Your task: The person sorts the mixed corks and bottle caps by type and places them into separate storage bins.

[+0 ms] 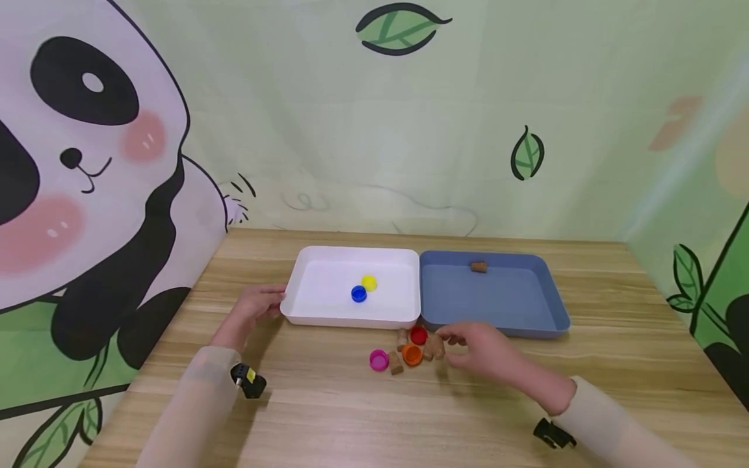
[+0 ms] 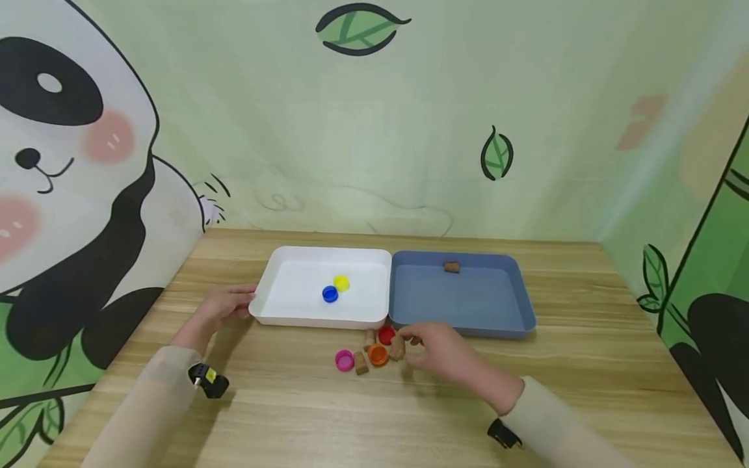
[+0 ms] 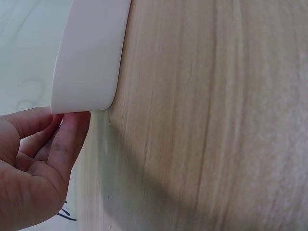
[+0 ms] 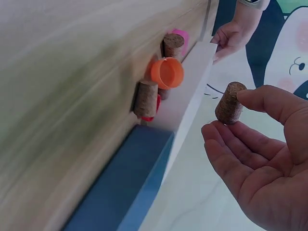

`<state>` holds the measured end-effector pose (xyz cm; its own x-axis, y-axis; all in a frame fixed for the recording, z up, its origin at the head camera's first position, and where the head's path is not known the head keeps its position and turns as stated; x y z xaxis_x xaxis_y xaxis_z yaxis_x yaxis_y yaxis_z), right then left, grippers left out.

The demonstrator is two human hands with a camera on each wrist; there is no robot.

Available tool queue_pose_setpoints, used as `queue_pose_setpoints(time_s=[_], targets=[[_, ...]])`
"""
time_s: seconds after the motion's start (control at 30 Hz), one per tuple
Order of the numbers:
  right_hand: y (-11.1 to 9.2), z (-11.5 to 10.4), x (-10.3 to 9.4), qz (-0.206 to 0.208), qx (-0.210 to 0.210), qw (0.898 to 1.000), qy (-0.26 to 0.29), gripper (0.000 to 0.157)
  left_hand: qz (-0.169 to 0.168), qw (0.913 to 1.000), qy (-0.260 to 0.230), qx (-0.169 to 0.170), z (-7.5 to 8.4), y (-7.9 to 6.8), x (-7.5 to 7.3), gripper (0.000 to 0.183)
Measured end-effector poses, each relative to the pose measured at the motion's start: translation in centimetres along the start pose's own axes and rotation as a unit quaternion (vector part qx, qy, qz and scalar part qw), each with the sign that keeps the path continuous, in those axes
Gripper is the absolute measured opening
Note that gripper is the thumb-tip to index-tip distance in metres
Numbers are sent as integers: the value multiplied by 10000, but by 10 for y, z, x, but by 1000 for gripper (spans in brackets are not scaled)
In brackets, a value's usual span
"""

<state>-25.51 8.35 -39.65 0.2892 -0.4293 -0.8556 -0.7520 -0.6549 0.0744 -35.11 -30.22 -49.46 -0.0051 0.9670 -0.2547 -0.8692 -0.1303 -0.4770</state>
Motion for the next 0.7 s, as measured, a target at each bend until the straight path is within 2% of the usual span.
queue_pose_setpoints(time_s=[0.17, 0.4, 0.57, 0.7], targets=[[2, -4, -12, -83, 80, 9999, -23, 35, -13, 10000, -18, 24, 2, 0, -2, 46], [6, -5, -30, -158, 61, 9995, 269, 27, -29, 9999, -99, 26, -1, 4, -5, 46], [9, -8, -44, -93, -52, 9998, 140, 30, -193, 9995, -212, 116, -2, 8, -5, 42], [11, -10, -58, 60, -147, 9999, 55, 31, -24, 10000, -32, 62, -1, 4, -4, 44]])
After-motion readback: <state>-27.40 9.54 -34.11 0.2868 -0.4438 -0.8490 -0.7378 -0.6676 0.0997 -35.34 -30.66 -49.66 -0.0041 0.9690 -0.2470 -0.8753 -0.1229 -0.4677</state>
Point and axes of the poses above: each hand's wrist, its own y-axis towards the middle knuckle, its own x-axis out of the palm, z = x × y, the point moved 10 cm from there along y, towards the middle knuckle, and after that the axes turned 7 degrees about -x, right-handed, at the moved point
